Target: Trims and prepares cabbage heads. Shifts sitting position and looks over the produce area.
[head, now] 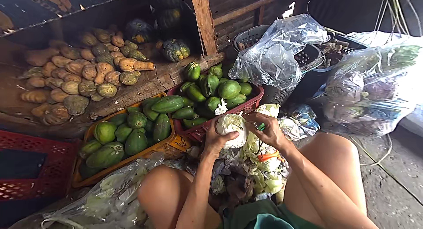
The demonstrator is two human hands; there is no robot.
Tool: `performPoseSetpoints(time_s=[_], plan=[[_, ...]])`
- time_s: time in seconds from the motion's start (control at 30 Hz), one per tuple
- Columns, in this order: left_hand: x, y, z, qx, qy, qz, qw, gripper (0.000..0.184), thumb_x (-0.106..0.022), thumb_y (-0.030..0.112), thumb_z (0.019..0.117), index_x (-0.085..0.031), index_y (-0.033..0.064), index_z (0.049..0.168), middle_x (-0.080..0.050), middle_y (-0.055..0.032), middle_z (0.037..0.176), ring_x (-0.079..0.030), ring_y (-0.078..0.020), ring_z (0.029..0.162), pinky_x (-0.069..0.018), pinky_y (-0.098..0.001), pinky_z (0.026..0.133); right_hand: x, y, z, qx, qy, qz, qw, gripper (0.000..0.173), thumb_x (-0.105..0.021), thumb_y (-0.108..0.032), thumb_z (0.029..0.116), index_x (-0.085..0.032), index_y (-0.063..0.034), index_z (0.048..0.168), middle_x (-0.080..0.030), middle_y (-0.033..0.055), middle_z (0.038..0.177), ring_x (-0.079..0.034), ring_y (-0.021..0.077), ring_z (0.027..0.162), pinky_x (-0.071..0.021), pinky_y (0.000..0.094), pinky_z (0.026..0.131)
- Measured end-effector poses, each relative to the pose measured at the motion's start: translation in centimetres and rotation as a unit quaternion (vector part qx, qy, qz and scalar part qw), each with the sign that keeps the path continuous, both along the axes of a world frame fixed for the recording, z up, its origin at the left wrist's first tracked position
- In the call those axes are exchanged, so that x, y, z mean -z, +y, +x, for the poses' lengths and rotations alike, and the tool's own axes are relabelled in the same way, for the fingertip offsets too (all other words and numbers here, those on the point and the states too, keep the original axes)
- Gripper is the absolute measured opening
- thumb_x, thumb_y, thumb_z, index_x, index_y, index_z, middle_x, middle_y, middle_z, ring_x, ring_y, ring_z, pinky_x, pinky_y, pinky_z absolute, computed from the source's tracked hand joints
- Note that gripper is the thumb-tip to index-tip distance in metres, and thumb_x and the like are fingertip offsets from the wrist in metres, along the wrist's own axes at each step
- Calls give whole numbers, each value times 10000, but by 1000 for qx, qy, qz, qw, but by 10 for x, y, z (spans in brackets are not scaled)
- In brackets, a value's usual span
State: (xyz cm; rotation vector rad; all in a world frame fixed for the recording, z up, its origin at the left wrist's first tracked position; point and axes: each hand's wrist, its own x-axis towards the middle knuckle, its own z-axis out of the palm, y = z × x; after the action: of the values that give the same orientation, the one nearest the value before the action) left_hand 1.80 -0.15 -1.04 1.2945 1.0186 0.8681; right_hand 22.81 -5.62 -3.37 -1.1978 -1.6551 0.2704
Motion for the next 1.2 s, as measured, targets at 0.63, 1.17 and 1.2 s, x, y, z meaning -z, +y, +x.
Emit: performPoseSetpoints(time_s=[0.63, 1.17, 1.2], plan=[[-14, -5, 4, -10, -207, -256, 944, 515, -321, 460, 1072, -454, 94, 1409, -655, -191, 1192, -694, -340, 1001, -611, -524, 756, -22, -7, -27, -104, 391, -352, 844, 892, -775, -277, 822, -288, -158, 1560, -648, 46, 1011, -563, 81, 519, -484, 241, 408], [-5, -3, -3, -70, -14, -60, 996, 764, -816, 53, 773, -461, 36, 1449, -611, -180, 1267, -655, -213, 1051, -591, -369, 825, -11, 1, -2, 97, -14, -122, 988, 234, -681, -170, 881, -752, 24, 990, -715, 172, 788, -692, 287, 703, -547, 510, 688], [-3, -3, -3, -57, 0, -60, 997, 759, -821, 61, 766, -475, 36, 1441, -607, -178, 1282, -647, -216, 1075, -584, -374, 850, -13, 2, 1, 118, -4, -141, 983, 234, -676, -177, 901, -752, 24, 994, -712, 175, 793, -688, 294, 718, -539, 523, 705]])
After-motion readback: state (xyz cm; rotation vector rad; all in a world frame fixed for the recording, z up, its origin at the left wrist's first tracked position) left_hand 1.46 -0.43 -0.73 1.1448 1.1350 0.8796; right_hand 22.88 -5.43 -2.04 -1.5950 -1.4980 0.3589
